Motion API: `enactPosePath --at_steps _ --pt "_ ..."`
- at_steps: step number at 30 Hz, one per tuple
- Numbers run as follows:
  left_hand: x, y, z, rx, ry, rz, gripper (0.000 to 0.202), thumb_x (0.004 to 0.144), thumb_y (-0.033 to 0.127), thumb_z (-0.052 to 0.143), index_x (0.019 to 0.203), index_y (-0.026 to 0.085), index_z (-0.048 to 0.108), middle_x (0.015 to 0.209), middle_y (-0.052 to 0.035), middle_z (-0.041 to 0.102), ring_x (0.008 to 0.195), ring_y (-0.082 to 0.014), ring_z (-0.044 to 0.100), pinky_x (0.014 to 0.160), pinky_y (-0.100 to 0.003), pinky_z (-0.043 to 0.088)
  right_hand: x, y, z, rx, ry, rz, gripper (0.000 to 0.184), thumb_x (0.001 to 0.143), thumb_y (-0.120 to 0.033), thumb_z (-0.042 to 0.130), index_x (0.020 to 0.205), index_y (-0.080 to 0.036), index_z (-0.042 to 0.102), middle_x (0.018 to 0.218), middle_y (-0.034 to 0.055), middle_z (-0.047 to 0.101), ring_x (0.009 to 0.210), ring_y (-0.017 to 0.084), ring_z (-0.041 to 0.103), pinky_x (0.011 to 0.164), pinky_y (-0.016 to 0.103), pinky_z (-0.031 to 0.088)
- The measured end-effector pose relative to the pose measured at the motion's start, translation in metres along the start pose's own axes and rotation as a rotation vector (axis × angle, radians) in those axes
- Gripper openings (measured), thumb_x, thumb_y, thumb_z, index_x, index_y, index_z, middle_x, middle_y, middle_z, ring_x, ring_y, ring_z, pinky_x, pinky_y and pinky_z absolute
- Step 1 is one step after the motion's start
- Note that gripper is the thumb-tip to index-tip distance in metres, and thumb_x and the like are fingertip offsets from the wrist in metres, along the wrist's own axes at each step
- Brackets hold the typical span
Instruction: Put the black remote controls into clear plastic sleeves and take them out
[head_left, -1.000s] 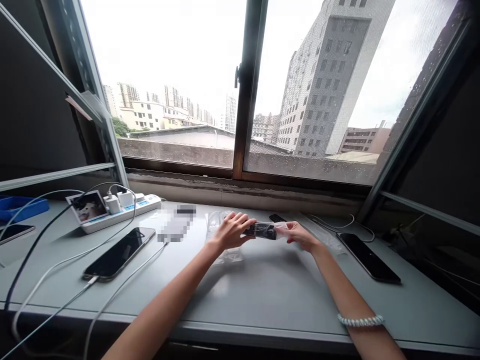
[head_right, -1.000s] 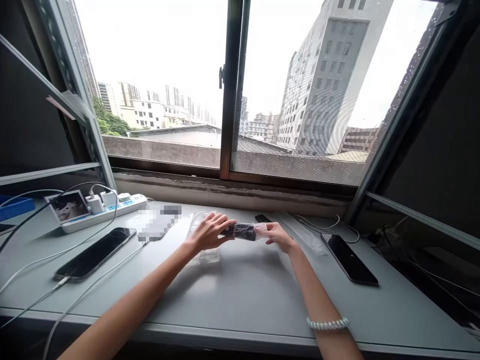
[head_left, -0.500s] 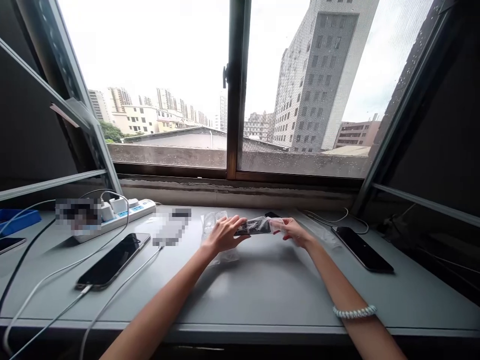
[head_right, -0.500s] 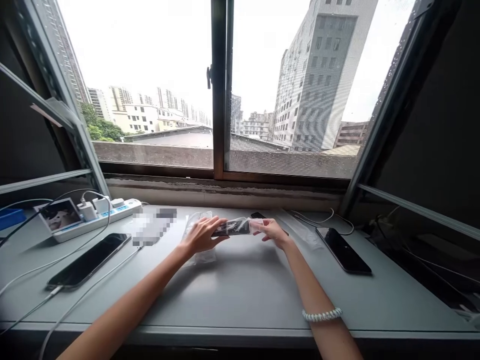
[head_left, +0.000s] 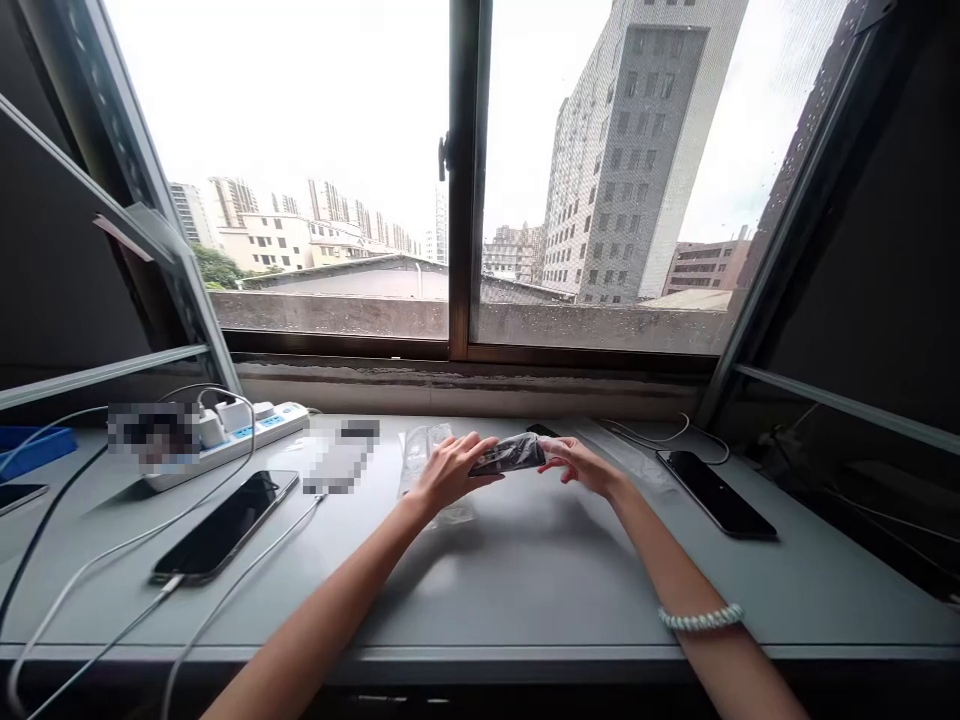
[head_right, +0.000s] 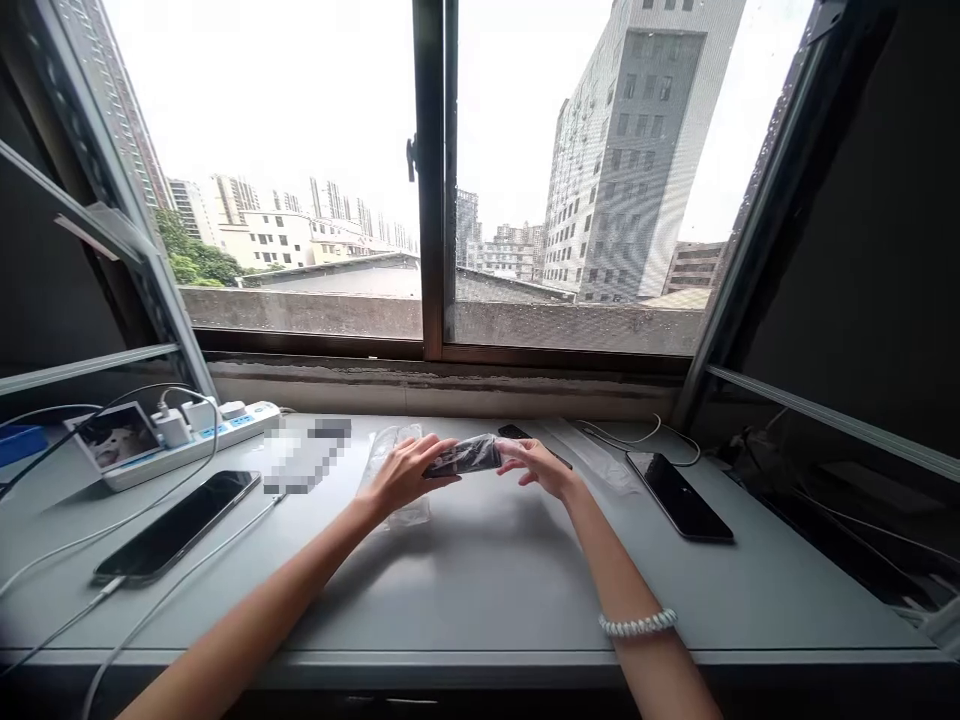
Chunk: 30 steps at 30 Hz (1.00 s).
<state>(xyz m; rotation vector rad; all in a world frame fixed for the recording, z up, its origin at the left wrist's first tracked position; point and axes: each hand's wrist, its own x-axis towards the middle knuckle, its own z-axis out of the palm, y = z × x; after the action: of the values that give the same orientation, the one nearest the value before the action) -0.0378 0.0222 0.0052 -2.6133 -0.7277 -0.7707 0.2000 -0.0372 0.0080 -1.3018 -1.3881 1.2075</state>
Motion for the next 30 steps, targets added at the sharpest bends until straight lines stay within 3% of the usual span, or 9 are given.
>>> enactPosePath --at_steps 6,15,22,30 --pt "0.004 -0.001 -0.006 0.056 0.052 -0.006 0.042 0.082 0.050 0.051 0.116 0.024 0.052 0.089 -0.0020 0.060 0.074 -0.0162 0.056 0.073 -0.029 0.043 0.003 -0.001 0.003 0.044 0.069 -0.146 0.034 0.068 -0.048 0.063 0.079 -0.016 0.070 0.084 0.0074 0.065 0.076 0.017 0.053 0.044 0.019 0.033" --pt "0.006 -0.015 -0.016 0.081 -0.007 0.056 0.043 0.083 0.041 0.054 0.122 0.026 0.049 0.096 -0.0030 0.060 0.079 -0.0166 0.055 0.077 -0.028 0.041 0.008 0.003 0.001 -0.040 0.135 -0.158 0.039 0.065 -0.052 0.062 0.089 -0.023 0.072 0.119 0.0040 0.059 0.097 0.023 0.054 0.049 0.019 0.042" --pt "0.000 -0.016 -0.004 0.048 -0.035 0.058 0.045 0.082 0.041 0.055 0.124 0.026 0.048 0.098 -0.0051 0.060 0.083 -0.0184 0.056 0.081 -0.032 0.041 0.016 0.018 0.005 -0.065 0.314 -0.089 0.046 0.057 -0.052 0.070 0.089 -0.019 0.071 0.089 0.0075 0.068 0.081 0.021 0.059 0.049 0.022 0.042" --pt "-0.003 -0.014 0.001 0.015 0.007 0.022 0.045 0.083 0.047 0.051 0.122 0.024 0.050 0.094 -0.0032 0.060 0.079 -0.0160 0.055 0.079 -0.029 0.042 0.008 0.013 0.007 0.013 0.194 -0.095 0.041 0.063 -0.052 0.066 0.087 -0.018 0.069 0.082 0.0067 0.066 0.078 0.019 0.060 0.053 0.022 0.044"
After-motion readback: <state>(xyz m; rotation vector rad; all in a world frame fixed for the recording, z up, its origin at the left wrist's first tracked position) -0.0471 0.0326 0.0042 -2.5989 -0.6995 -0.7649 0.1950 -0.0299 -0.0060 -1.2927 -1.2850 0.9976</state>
